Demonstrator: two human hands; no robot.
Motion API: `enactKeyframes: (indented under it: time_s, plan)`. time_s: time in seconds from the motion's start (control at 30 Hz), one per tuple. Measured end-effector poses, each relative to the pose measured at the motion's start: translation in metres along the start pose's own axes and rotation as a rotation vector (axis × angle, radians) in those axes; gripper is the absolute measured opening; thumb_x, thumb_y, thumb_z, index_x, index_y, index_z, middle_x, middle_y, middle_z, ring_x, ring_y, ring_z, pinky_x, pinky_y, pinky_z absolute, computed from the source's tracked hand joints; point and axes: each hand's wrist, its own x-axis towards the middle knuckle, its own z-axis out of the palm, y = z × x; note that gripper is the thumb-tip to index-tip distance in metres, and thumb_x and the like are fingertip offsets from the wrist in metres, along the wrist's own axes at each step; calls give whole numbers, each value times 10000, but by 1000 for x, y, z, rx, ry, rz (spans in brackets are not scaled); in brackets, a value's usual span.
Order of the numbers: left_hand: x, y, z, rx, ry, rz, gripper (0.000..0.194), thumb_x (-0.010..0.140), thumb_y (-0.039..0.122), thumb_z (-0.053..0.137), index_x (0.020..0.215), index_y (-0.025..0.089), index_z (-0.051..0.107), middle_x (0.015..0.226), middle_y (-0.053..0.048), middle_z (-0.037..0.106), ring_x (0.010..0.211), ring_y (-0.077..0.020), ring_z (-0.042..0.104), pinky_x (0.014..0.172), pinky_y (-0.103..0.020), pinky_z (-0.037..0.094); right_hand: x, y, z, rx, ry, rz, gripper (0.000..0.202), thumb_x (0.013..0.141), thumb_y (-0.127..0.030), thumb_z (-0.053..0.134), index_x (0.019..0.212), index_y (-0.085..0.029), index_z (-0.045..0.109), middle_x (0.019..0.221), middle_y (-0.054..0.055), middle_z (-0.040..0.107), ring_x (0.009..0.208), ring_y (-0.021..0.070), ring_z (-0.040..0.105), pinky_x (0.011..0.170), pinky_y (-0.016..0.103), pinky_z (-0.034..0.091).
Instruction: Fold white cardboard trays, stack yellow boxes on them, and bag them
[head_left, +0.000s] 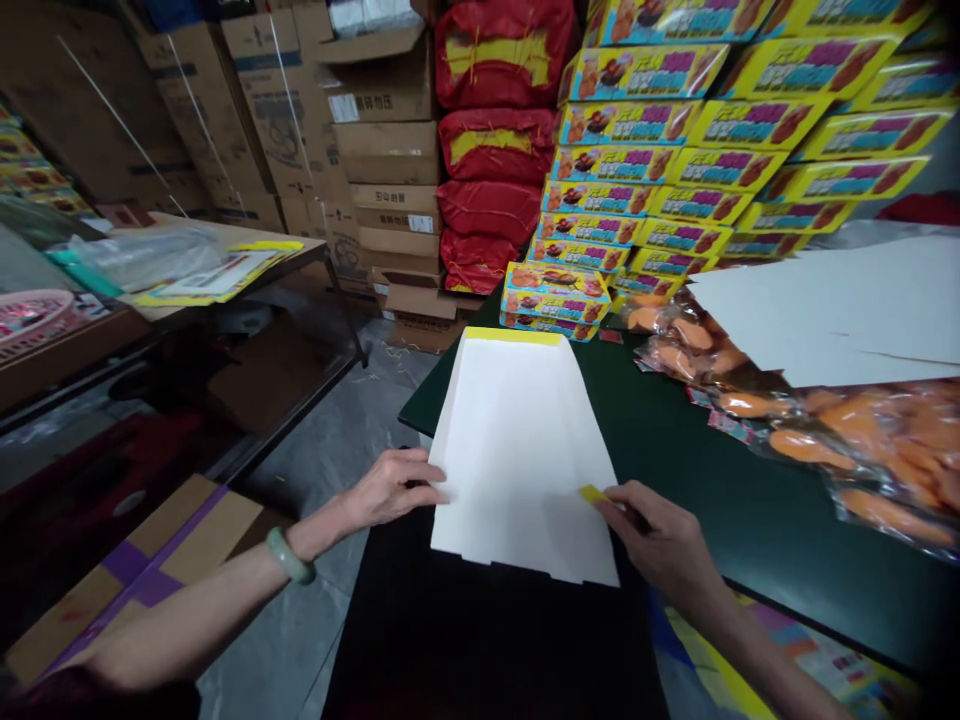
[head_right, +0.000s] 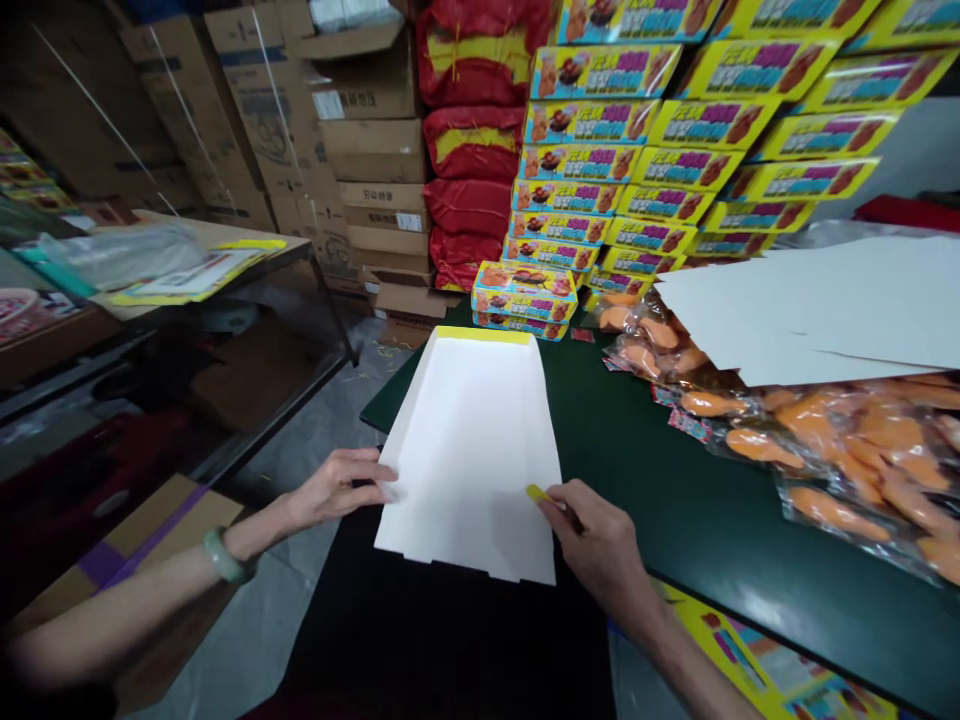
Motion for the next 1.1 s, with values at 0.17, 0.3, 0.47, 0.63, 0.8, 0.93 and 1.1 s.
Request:
enactKeyframes:
  time_s: [0.17, 0.3, 0.47, 0.63, 0.8, 0.93, 1.1]
  plan:
    - [14, -4, 22, 164, 177, -2, 335, 895, 317, 466, 677, 125, 633, 582, 4, 431, 534, -89, 413, 518, -219, 325, -2, 4, 15, -54, -68, -68, 249, 894, -258, 414, 777, -172, 616, 611, 10, 549, 544, 99, 536, 543, 210, 435]
    - [23, -3, 16, 367, -7, 107, 363, 925, 277, 386, 655, 131, 581, 614, -6, 434, 562, -104, 410, 532, -235, 322, 0, 5, -10, 12, -352, -159, 269, 853, -171, 426, 1083, -168, 564, 856, 63, 576, 754, 132, 582, 678, 246, 497]
    - [29, -2, 2, 402, -190, 179, 297, 939, 256, 331, 909, 132, 600, 696, -21, 469, 598, -116, 439, 564, -241, 346, -9, 6, -31, -52, -559, -217, 691, 712, -147, 557, 1355, -192, 305, 1207, 132, 485, 1109, 229, 500, 889, 372, 479]
    - [33, -1, -1, 368, -224, 142, 329, 942, 271, 329, 881, 141, 624, 691, -11, 422, 586, -108, 417, 560, -241, 329, -20, 14, -13, -45, -380, -187, 481, 736, -91, 469, 1206, -174, 418, 1067, 112, 516, 997, 199, 540, 837, 356, 503]
    - [33, -1, 1, 337, -207, 134, 319, 938, 263, 339, 896, 136, 629, 688, -9, 405, 592, -109, 397, 559, -239, 318, -26, 13, -4, -111, -218, -225, 608, 788, -68, 394, 1375, -171, 276, 1014, 120, 529, 923, 203, 552, 785, 352, 521]
    - [34, -2, 5, 255, -154, 118, 298, 929, 251, 374, 896, 119, 640, 670, -8, 412, 595, -105, 414, 562, -225, 329, -29, 11, 2, -143, -122, -198, 656, 834, -93, 400, 1437, -173, 156, 1016, 132, 530, 928, 218, 547, 779, 364, 520]
    - [36, -3, 8, 147, -92, 80, 269, 913, 251, 422, 891, 127, 660, 635, 8, 389, 575, -95, 403, 549, -210, 327, -26, 6, 8, -98, -33, -82, 472, 882, -181, 416, 1351, -188, 362, 938, 97, 554, 838, 182, 576, 720, 304, 521]
